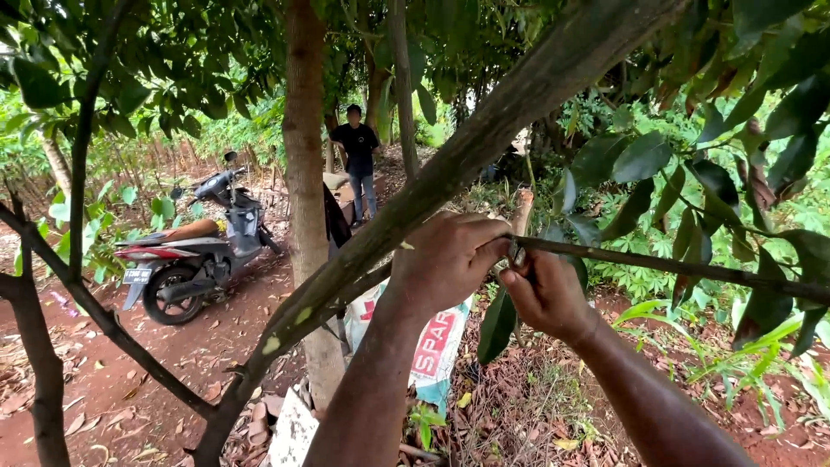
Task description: Scoring and peeling a ring of bark from a tree branch using a utility knife
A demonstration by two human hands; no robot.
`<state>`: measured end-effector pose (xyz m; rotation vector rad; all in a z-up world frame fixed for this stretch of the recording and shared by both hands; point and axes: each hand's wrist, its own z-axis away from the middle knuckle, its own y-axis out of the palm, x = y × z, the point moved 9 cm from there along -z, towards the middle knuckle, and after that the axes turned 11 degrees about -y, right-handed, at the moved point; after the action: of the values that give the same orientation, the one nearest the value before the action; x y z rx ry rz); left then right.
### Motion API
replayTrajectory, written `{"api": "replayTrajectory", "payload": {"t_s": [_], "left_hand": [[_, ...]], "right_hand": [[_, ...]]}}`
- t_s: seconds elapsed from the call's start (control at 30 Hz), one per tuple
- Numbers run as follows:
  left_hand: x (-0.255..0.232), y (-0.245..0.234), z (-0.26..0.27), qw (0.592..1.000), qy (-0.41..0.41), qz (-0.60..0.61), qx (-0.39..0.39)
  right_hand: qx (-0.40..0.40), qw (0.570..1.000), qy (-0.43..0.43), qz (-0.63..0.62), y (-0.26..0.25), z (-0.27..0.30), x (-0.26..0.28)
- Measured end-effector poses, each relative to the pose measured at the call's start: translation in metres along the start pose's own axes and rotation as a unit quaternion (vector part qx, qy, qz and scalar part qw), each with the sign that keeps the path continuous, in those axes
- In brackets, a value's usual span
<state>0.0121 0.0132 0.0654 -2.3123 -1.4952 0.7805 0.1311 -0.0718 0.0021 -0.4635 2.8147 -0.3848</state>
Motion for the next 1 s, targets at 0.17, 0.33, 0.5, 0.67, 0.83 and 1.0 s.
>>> {"api": "replayTrajectory", "payload": {"t_s": [0.17, 0.33, 0.5, 0.67, 0.83, 1.0], "left_hand": [[-0.005, 0.002, 0.004, 1.000, 0.006, 0.019, -0.001], [-0.007, 0.007, 0.006, 0.999, -0.008, 0.049, 0.022], [-0.039, -0.018, 0.009, 0.997, 0.014, 0.056, -0.056], [-0.037, -0.013, 0.008, 0.995, 0.012, -0.028, -0.100], [-0.038, -0.014, 0.012, 0.981, 0.014, -0.129, -0.146], [-0.020, -0.005, 0.036, 0.948, 0.174, -0.019, -0.268]], "right_hand": [[0.001, 0.996, -0.057, 0.065, -0.007, -0.017, -0.009], [0.000, 0.986, -0.143, 0.091, -0.013, -0.032, -0.008], [0.024, 0.970, -0.230, 0.080, -0.019, -0.034, -0.015], [0.065, 0.967, -0.233, 0.085, -0.017, -0.067, 0.015], [0.118, 0.977, -0.169, 0.054, -0.020, -0.083, 0.007], [0.197, 0.979, -0.047, 0.034, -0.033, -0.108, -0.017]]}}
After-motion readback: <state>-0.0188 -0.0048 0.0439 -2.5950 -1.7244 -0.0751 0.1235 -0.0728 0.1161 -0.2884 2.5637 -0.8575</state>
